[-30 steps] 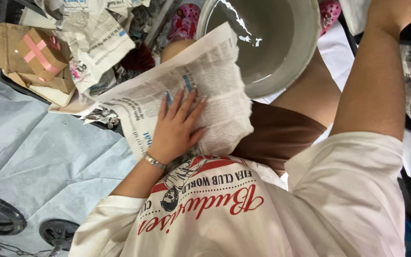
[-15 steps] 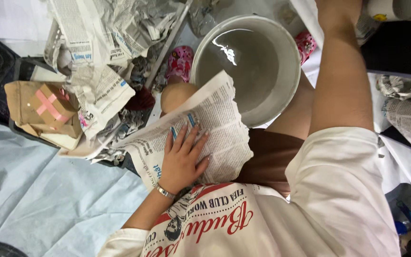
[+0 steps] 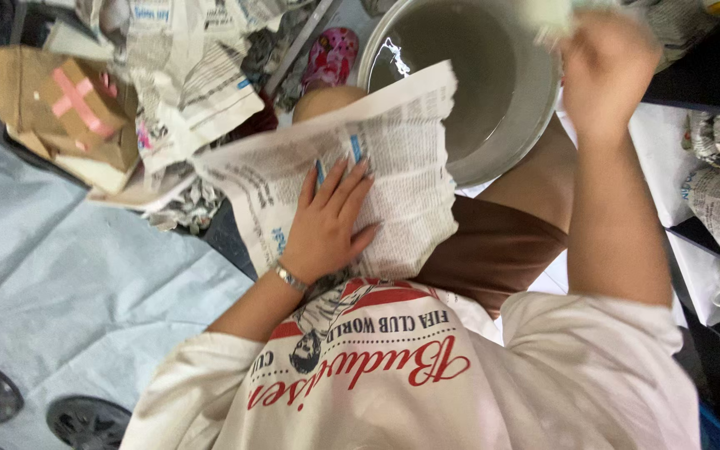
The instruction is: The person sits on the floor and wraps small ceramic cups with newspaper. They tear newspaper sheets, dip them into a bucket of water, and carefully wrap each cup, smoothing the paper around the surface. Finished wrapped cups are placed on a nearby shelf.
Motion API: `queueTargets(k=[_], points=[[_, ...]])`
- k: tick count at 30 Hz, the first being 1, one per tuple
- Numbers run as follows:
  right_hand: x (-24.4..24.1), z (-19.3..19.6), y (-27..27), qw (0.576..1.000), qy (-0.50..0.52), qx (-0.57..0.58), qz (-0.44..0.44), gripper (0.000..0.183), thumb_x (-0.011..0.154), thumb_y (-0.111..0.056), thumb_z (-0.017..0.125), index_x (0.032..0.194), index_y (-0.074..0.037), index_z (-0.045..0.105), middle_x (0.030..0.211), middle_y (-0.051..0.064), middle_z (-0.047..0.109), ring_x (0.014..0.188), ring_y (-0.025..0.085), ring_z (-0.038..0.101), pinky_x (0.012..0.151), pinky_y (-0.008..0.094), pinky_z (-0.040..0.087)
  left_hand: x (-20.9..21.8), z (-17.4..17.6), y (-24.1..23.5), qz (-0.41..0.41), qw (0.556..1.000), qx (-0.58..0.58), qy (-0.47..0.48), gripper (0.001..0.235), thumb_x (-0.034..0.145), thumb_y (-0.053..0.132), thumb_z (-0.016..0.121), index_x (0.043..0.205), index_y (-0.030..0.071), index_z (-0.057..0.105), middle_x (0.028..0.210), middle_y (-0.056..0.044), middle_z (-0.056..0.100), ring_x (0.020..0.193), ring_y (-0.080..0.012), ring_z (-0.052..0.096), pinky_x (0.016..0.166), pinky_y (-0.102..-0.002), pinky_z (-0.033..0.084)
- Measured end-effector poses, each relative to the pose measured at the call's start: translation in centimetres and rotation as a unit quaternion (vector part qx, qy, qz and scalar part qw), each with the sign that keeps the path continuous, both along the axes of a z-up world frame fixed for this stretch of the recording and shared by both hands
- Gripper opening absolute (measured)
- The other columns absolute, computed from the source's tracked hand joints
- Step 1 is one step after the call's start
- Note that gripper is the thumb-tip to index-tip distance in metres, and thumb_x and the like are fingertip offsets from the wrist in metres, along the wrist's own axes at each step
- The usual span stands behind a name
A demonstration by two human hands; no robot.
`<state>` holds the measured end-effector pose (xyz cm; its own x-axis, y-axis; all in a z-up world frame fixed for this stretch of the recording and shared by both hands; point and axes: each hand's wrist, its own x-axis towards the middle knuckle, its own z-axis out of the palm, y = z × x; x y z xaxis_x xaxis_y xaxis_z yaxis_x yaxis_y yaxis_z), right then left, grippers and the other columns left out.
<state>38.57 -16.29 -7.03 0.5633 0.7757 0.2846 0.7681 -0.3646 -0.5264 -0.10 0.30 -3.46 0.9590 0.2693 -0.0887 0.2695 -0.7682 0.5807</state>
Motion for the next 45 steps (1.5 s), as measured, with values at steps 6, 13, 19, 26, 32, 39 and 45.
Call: queueTargets(k=[6, 13, 19, 26, 32, 39, 45], points=[[-19.7, 4.7, -3.2, 0.967, 0.167, 0.073, 0.181, 0.014, 0.095, 0.0, 0.061, 0.095, -0.002, 0.075, 0.104, 0.015, 0.077, 0.094, 0.028, 0.075, 0.084, 0.039, 0.058, 0.0, -1.5, -0.6, 0.03, 0.999, -0.025, -0.025, 0.088, 0.08, 0.04, 0.08, 0.153, 0.01, 0.041, 0.167, -0.018, 0.029, 0.157, -0.0367, 0.026, 0.126, -0.062, 0.018], [-29.0, 4.6, -2.3, 0.936, 0.292, 0.124, 0.155, 0.014, 0.092, -0.006, 0.07, 0.104, 0.0, 0.075, 0.11, 0.014, 0.073, 0.098, 0.029, 0.071, 0.088, 0.039, 0.055, -2.4, -1.5, 0.9, 0.063, 0.89, -0.417, -0.176, 0.131, 0.081, 0.034, 0.095, 0.166, 0.01, -0.002, 0.175, -0.024, 0.013, 0.166, -0.0367, 0.016, 0.136, -0.049, 0.023], [-28.0, 3.3, -2.8, 0.94, 0.275, 0.042, 0.196, 0.015, 0.092, -0.006, 0.071, 0.106, -0.003, 0.075, 0.108, 0.013, 0.075, 0.1, 0.03, 0.07, 0.089, 0.039, 0.054, -7.5, 1.1, 3.3, 0.007, 0.976, -0.217, -0.034, 0.121, 0.076, 0.031, 0.092, 0.168, 0.01, 0.015, 0.173, -0.027, 0.017, 0.163, -0.0407, 0.018, 0.133, -0.05, 0.02], [-29.5, 3.5, -2.5, 0.908, 0.393, 0.068, 0.128, 0.02, 0.089, -0.009, 0.078, 0.103, -0.001, 0.067, 0.116, 0.012, 0.071, 0.105, 0.028, 0.071, 0.09, 0.038, 0.056, -9.7, 2.9, 4.8, -0.058, 0.989, -0.133, 0.032, 0.13, 0.065, 0.05, 0.094, 0.161, -0.002, 0.023, 0.165, -0.027, 0.029, 0.155, -0.0431, 0.026, 0.128, -0.054, 0.019], [-28.4, 5.2, -2.0, 0.952, 0.187, -0.016, 0.241, 0.025, 0.082, -0.006, 0.077, 0.106, -0.01, 0.075, 0.116, 0.008, 0.072, 0.104, 0.031, 0.067, 0.092, 0.041, 0.055, -8.0, 1.6, 1.9, -0.006, 0.988, -0.132, -0.075, 0.121, 0.058, 0.051, 0.1, 0.148, 0.002, 0.036, 0.161, -0.036, 0.023, 0.15, -0.0515, 0.028, 0.123, -0.05, 0.03], [-27.7, 4.9, -4.8, 0.987, 0.156, 0.046, 0.007, 0.057, 0.085, -0.021, 0.08, 0.134, -0.005, 0.055, 0.149, 0.021, 0.042, 0.138, 0.035, 0.043, 0.115, 0.043, 0.037, -5.0, -0.5, 1.4, 0.084, 0.96, -0.191, -0.186, 0.088, 0.065, 0.035, 0.107, 0.12, 0.013, 0.042, 0.162, -0.022, 0.038, 0.15, -0.0433, 0.046, 0.124, -0.049, 0.046], [-28.1, -3.8, -7.9, 0.733, 0.618, 0.216, -0.184, 0.048, 0.099, -0.019, 0.064, 0.142, -0.005, 0.048, 0.146, 0.012, 0.052, 0.134, 0.019, 0.051, 0.114, 0.031, 0.041, -4.6, -1.5, 0.0, 0.139, 0.949, -0.192, -0.207, 0.088, 0.064, 0.027, 0.109, 0.116, 0.013, 0.039, 0.161, -0.022, 0.038, 0.148, -0.0419, 0.048, 0.124, -0.049, 0.046]])
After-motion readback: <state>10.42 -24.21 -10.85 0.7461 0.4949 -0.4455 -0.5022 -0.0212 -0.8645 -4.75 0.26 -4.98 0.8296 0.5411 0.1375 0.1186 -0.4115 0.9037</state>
